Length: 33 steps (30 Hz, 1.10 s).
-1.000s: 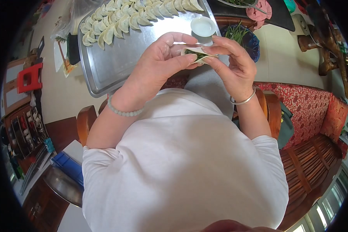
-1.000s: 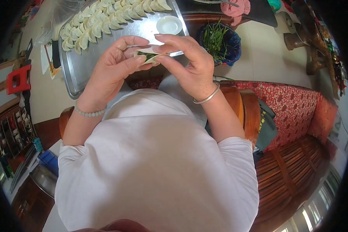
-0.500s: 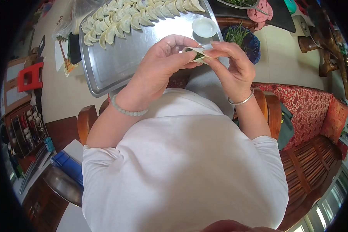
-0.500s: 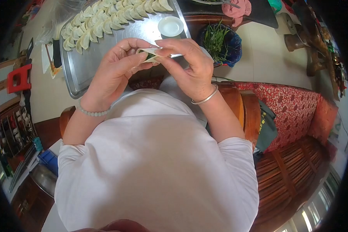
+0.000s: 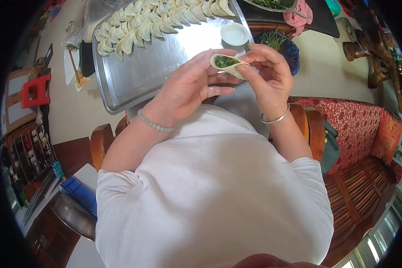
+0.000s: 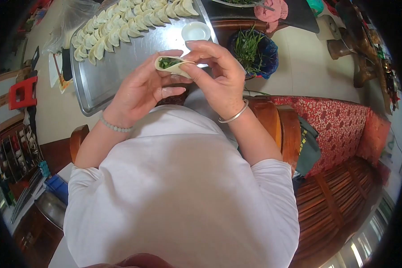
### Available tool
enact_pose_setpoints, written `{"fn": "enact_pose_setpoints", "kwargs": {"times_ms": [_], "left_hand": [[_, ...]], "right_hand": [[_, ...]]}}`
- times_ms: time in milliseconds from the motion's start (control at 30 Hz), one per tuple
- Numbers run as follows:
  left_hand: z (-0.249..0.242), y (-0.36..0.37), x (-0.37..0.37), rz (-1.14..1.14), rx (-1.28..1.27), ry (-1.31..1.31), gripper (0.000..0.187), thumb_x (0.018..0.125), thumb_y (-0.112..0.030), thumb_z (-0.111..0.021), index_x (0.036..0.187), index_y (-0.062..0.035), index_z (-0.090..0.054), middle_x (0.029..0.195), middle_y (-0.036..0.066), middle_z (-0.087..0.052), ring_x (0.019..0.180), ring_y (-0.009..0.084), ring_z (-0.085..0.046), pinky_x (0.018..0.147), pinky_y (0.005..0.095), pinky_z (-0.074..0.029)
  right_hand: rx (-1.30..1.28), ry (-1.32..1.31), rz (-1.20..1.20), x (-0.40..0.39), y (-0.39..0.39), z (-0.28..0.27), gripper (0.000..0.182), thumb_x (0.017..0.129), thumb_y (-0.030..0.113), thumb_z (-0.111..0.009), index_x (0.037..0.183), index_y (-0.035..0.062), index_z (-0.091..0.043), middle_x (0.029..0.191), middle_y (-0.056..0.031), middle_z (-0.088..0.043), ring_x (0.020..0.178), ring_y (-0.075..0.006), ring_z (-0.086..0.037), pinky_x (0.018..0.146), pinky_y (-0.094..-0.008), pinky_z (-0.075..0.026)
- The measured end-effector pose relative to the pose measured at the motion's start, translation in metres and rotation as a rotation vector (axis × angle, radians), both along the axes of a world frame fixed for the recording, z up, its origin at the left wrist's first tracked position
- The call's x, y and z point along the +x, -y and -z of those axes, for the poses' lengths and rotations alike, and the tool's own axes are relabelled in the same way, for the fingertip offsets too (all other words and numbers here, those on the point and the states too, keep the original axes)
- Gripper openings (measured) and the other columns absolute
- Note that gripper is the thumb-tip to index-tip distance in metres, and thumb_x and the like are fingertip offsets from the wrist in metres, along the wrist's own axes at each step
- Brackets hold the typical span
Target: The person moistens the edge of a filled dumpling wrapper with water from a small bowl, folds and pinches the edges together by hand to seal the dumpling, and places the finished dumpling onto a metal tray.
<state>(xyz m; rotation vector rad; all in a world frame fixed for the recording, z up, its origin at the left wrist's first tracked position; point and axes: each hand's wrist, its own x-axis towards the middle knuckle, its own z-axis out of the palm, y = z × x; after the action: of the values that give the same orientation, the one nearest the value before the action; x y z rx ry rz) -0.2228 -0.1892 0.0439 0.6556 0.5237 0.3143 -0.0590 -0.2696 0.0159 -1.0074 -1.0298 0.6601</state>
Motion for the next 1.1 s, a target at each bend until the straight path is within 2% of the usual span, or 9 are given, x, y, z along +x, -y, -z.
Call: {"fn": "enact_pose_setpoints", "kwargs": {"times_ms": [100, 167, 200, 367, 467, 733, 800, 1000, 1100], "left_hand": [[-0.003, 0.001, 0.003, 0.0, 0.024, 0.033, 0.043, 0.102, -0.034, -0.04, 0.13, -0.0038, -0.048, 0.117, 0.009, -0.059, 0.103, 0.0168, -0.059, 0.091, 0.0325, -0.049], [-0.001, 0.002, 0.002, -0.028, 0.042, 0.024, 0.043, 0.102, -0.034, -0.039, 0.131, -0.0036, -0.049, 0.118, 0.009, -0.058, 0.103, 0.0164, -0.06, 0.091, 0.0319, -0.05], [0.0, 0.002, 0.002, -0.056, 0.058, 0.015, 0.044, 0.102, -0.035, -0.038, 0.131, -0.0034, -0.049, 0.118, 0.009, -0.058, 0.102, 0.0161, -0.06, 0.091, 0.0312, -0.05], [-0.005, 0.005, 0.002, -0.078, 0.221, -0.04, 0.045, 0.102, -0.036, -0.039, 0.129, -0.0029, -0.051, 0.118, 0.008, -0.059, 0.102, 0.015, -0.059, 0.091, 0.0318, -0.049], [-0.001, 0.003, -0.001, -0.054, 0.319, -0.07, 0.043, 0.102, -0.034, -0.038, 0.13, -0.0026, -0.05, 0.12, 0.008, -0.058, 0.104, 0.0148, -0.059, 0.092, 0.0311, -0.049], [-0.001, 0.006, 0.0, -0.029, 0.408, -0.109, 0.041, 0.103, -0.031, -0.037, 0.128, -0.0013, -0.051, 0.124, 0.008, -0.057, 0.106, 0.0146, -0.059, 0.091, 0.0302, -0.049], [0.001, 0.007, 0.001, -0.042, 0.435, -0.125, 0.046, 0.102, -0.037, -0.038, 0.125, -0.0018, -0.055, 0.113, 0.007, -0.06, 0.1, 0.0139, -0.059, 0.088, 0.0302, -0.05], [0.006, 0.007, 0.003, -0.043, 0.371, -0.103, 0.046, 0.102, -0.038, -0.038, 0.124, -0.0007, -0.055, 0.111, 0.007, -0.06, 0.098, 0.0133, -0.059, 0.087, 0.0295, -0.05], [0.005, 0.009, 0.004, -0.052, 0.376, -0.112, 0.046, 0.102, -0.038, -0.039, 0.123, -0.0007, -0.055, 0.11, 0.007, -0.061, 0.098, 0.0132, -0.059, 0.086, 0.029, -0.05]], "right_hand": [[0.003, 0.116, -0.035, 0.005, 0.0, 0.0, 0.036, 0.078, -0.005, -0.07, 0.112, 0.0015, -0.062, 0.101, -0.0068, -0.064, 0.092, -0.0156, -0.063, 0.081, -0.0297, -0.051], [0.05, 0.575, 0.023, 0.01, 0.0, -0.007, 0.039, 0.075, -0.003, -0.073, 0.111, 0.0028, -0.061, 0.112, -0.0114, -0.059, 0.106, -0.0199, -0.058, 0.09, -0.0328, -0.048], [0.05, 0.574, 0.024, 0.011, 0.0, -0.008, 0.039, 0.075, -0.003, -0.073, 0.111, 0.0028, -0.061, 0.112, -0.0114, -0.059, 0.106, -0.0199, -0.058, 0.09, -0.0328, -0.048], [0.124, 0.816, 0.114, 0.013, -0.001, -0.018, 0.024, 0.072, 0.015, -0.077, 0.094, 0.009, -0.068, 0.129, -0.0148, -0.052, 0.121, -0.0344, -0.047, 0.099, -0.0411, -0.038], [0.126, 0.836, 0.096, 0.013, -0.001, -0.02, 0.024, 0.072, 0.02, -0.077, 0.091, 0.0085, -0.068, 0.13, -0.0158, -0.052, 0.123, -0.0364, -0.045, 0.103, -0.0426, -0.035], [0.091, 0.933, 0.039, 0.012, -0.001, -0.026, 0.023, 0.074, 0.023, -0.075, 0.089, 0.0068, -0.068, 0.13, -0.0147, -0.052, 0.121, -0.0376, -0.046, 0.101, -0.0452, -0.038], [0.095, 0.974, 0.032, 0.011, 0.0, -0.027, 0.024, 0.074, 0.024, -0.074, 0.089, 0.0063, -0.067, 0.13, -0.0144, -0.052, 0.12, -0.0379, -0.047, 0.1, -0.0456, -0.039], [0.122, 0.957, 0.041, 0.009, 0.001, -0.029, 0.026, 0.075, 0.025, -0.074, 0.092, 0.006, -0.068, 0.131, -0.0146, -0.052, 0.119, -0.0375, -0.048, 0.099, -0.045, -0.04], [0.067, 0.972, 0.033, 0.007, 0.002, -0.027, 0.021, 0.082, 0.025, -0.067, 0.094, 0.0078, -0.07, 0.134, -0.0169, -0.051, 0.126, -0.036, -0.044, 0.105, -0.0432, -0.035]]}}
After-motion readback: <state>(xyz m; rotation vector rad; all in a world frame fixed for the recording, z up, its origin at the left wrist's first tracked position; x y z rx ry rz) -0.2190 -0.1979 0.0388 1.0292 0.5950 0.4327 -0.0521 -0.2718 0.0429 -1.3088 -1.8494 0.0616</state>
